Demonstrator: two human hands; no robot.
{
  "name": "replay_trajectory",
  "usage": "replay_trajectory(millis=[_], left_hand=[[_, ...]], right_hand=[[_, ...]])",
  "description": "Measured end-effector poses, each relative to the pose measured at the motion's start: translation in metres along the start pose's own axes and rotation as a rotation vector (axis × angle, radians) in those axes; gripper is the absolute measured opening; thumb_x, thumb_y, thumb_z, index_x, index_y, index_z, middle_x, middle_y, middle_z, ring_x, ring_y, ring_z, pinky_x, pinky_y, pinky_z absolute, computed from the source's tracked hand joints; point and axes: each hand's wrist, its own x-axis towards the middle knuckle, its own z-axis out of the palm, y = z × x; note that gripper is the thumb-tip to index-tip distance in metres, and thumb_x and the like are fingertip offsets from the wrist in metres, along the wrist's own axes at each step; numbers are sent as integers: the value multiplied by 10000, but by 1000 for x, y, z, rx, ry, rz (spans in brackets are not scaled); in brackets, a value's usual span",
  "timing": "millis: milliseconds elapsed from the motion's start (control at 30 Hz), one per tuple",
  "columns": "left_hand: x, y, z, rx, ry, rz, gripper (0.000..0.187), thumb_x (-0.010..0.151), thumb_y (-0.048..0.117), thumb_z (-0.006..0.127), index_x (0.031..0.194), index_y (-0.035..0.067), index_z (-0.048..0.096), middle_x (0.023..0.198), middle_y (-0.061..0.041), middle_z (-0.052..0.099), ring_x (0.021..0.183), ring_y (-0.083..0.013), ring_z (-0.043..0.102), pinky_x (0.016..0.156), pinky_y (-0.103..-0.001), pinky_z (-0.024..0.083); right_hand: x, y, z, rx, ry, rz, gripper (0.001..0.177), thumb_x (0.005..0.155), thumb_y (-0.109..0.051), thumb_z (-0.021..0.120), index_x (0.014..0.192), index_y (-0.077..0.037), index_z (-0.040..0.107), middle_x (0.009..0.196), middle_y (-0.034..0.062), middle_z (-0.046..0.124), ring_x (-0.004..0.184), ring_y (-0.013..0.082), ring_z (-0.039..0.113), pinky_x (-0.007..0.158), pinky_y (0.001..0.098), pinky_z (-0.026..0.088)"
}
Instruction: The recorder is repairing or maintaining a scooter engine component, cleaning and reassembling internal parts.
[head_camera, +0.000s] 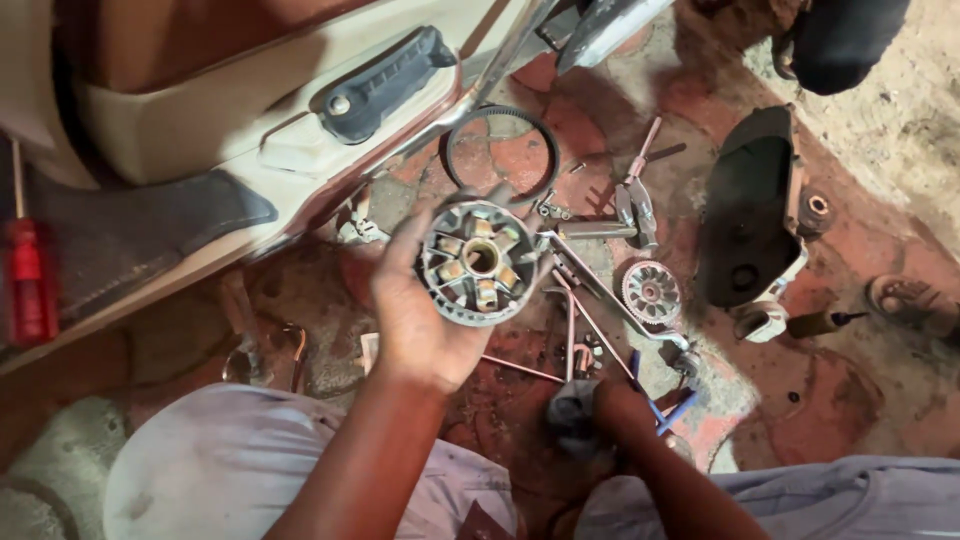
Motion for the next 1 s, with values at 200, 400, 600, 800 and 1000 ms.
replay_trajectory(millis=[200, 400, 600, 800, 1000], left_hand=[[26, -11, -38, 306, 205, 22, 310, 1010, 319, 627, 1235, 106, 641, 1157, -93, 705, 1042, -235, 699, 925, -446, 600], [89, -35, -169, 822, 407, -12, 223, 972, 276, 645, 1011, 63, 699, 893, -66, 718, 788, -198, 676, 699, -393, 557], [134, -40, -347, 1655, 584, 7, 324, 861, 283, 727, 1030, 10, 767, 1062, -160, 765, 958, -252, 721, 804, -416, 540], [119, -45, -354, 1352, 747, -149, 352, 864, 300, 733, 1111, 54, 786, 1067, -131, 778, 923, -257, 704, 765, -418, 541], [126, -45, -370, 1425, 646, -53, 358, 815, 297, 793, 1085, 63, 792, 1005, -118, 786, 851, -233, 720, 748, -405, 562]], right_hand=[[-1, -81, 26, -27, -336, -344, 282, 840, -301, 768, 999, -71, 737, 1024, 192, 718, 927, 374, 702, 795, 523, 572], [-39, -129, -52, 49, -496, -392, 315, 809, -275, 755, 1084, -124, 740, 1026, 138, 740, 921, 327, 726, 769, 515, 588], [-32, -82, -69, 257, -289, -43, 405, 832, -330, 760, 1141, -101, 634, 1021, 165, 732, 885, 353, 777, 781, 486, 625], [19, 5, 8, -17, -214, -311, 303, 903, -314, 637, 1055, -84, 765, 1050, 184, 745, 971, 372, 731, 833, 503, 576], [-8, 44, -49, 344, -165, 500, 386, 826, -340, 732, 1177, -178, 732, 1260, 103, 729, 1191, 318, 695, 963, 473, 573]])
